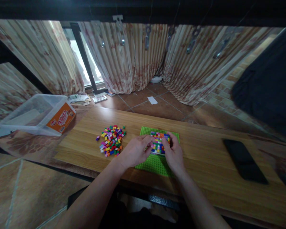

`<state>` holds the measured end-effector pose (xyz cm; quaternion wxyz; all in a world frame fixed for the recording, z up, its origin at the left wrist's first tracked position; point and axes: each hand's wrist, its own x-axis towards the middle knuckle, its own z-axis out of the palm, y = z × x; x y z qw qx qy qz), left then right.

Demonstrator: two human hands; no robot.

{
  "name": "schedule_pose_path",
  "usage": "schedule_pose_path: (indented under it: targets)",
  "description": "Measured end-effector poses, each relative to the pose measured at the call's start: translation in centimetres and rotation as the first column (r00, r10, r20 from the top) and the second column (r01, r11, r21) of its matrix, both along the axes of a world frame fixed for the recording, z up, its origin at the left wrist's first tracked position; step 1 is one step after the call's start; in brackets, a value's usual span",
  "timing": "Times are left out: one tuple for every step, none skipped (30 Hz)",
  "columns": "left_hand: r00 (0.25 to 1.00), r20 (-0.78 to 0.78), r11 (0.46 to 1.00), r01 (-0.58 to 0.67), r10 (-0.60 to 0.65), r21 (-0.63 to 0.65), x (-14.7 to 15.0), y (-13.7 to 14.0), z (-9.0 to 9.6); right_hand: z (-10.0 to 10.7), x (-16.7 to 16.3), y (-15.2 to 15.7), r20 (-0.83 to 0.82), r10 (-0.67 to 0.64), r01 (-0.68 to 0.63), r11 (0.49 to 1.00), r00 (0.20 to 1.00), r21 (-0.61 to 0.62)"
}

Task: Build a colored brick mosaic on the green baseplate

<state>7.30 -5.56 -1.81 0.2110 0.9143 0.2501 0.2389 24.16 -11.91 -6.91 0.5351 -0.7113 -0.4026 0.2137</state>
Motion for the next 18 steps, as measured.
schedule_pose_path:
  targets:
    - [1.000, -0.007, 1.000, 0.004, -0.004, 0.000, 0.02, 0.00, 0.03, 0.16, -0.05, -0.03, -0.001, 0.004, -0.004, 1.000, 1.000, -0.003]
    - [1.000, -0.013, 1.000, 0.008, -0.008, -0.001, 0.03, 0.01, 0.06, 0.34, -0.12, -0.07, 0.002, 0.009, -0.009, 1.000, 1.000, -0.009]
    - [1.000, -0.018, 1.000, 0.013, -0.013, -0.003, 0.04, 0.01, 0.07, 0.53, -0.20, -0.12, 0.005, 0.017, -0.017, 1.000, 1.000, -0.019]
    - [1.000, -0.022, 1.000, 0.016, -0.016, -0.005, 0.06, 0.01, 0.06, 0.71, -0.31, -0.17, 0.008, 0.028, -0.028, 0.999, 1.000, -0.030]
    - [1.000, -0.025, 1.000, 0.018, -0.018, -0.007, 0.08, 0.00, 0.05, 0.86, -0.42, -0.23, 0.011, 0.042, -0.042, 0.998, 0.999, -0.043]
    - [1.000, -0.026, 1.000, 0.017, -0.017, -0.008, 0.11, 0.00, 0.04, 0.97, -0.54, -0.30, 0.012, 0.059, -0.059, 0.997, 0.998, -0.055]
    - [1.000, -0.027, 1.000, 0.016, -0.016, -0.009, 0.14, -0.01, 0.02, 1.03, -0.65, -0.36, 0.014, 0.074, -0.073, 0.995, 0.997, -0.063]
    - [0.999, -0.028, 1.000, 0.016, -0.016, -0.010, 0.17, -0.01, 0.00, 1.04, -0.75, -0.42, 0.016, 0.088, -0.087, 0.994, 0.996, -0.068]
    - [0.999, -0.030, 1.000, 0.016, -0.016, -0.010, 0.20, -0.01, -0.01, 1.02, -0.82, -0.47, 0.018, 0.099, -0.098, 0.993, 0.995, -0.068]
    - [0.999, -0.032, 1.000, 0.015, -0.015, -0.009, 0.22, 0.00, -0.01, 0.98, -0.87, -0.50, 0.020, 0.107, -0.105, 0.992, 0.994, -0.065]
    - [0.999, -0.033, 1.000, 0.014, -0.014, -0.007, 0.23, 0.00, -0.01, 0.93, -0.89, -0.52, 0.021, 0.112, -0.110, 0.992, 0.994, -0.060]
    - [0.999, -0.033, 1.000, 0.013, -0.014, -0.008, 0.24, 0.01, -0.01, 0.89, -0.88, -0.52, 0.022, 0.116, -0.115, 0.992, 0.993, -0.057]
    - [0.999, -0.032, 1.000, 0.014, -0.014, -0.010, 0.23, 0.02, -0.01, 0.86, -0.85, -0.51, 0.021, 0.120, -0.118, 0.991, 0.993, -0.055]
    - [0.999, -0.030, 1.000, 0.014, -0.014, -0.011, 0.23, 0.04, -0.01, 0.85, -0.81, -0.49, 0.020, 0.121, -0.120, 0.991, 0.992, -0.054]
    - [1.000, -0.027, 1.000, 0.014, -0.015, -0.012, 0.22, 0.05, -0.02, 0.86, -0.76, -0.46, 0.018, 0.121, -0.120, 0.991, 0.992, -0.056]
    - [1.000, -0.025, 1.000, 0.015, -0.015, -0.013, 0.21, 0.07, -0.04, 0.87, -0.71, -0.42, 0.016, 0.118, -0.117, 0.991, 0.993, -0.059]
    - [1.000, -0.023, 1.000, 0.017, -0.017, -0.014, 0.21, 0.08, -0.07, 0.89, -0.67, -0.38, 0.015, 0.114, -0.113, 0.992, 0.993, -0.064]
    - [1.000, -0.019, 1.000, 0.017, -0.018, -0.015, 0.21, 0.10, -0.11, 0.90, -0.63, -0.34, 0.013, 0.110, -0.109, 0.992, 0.994, -0.067]
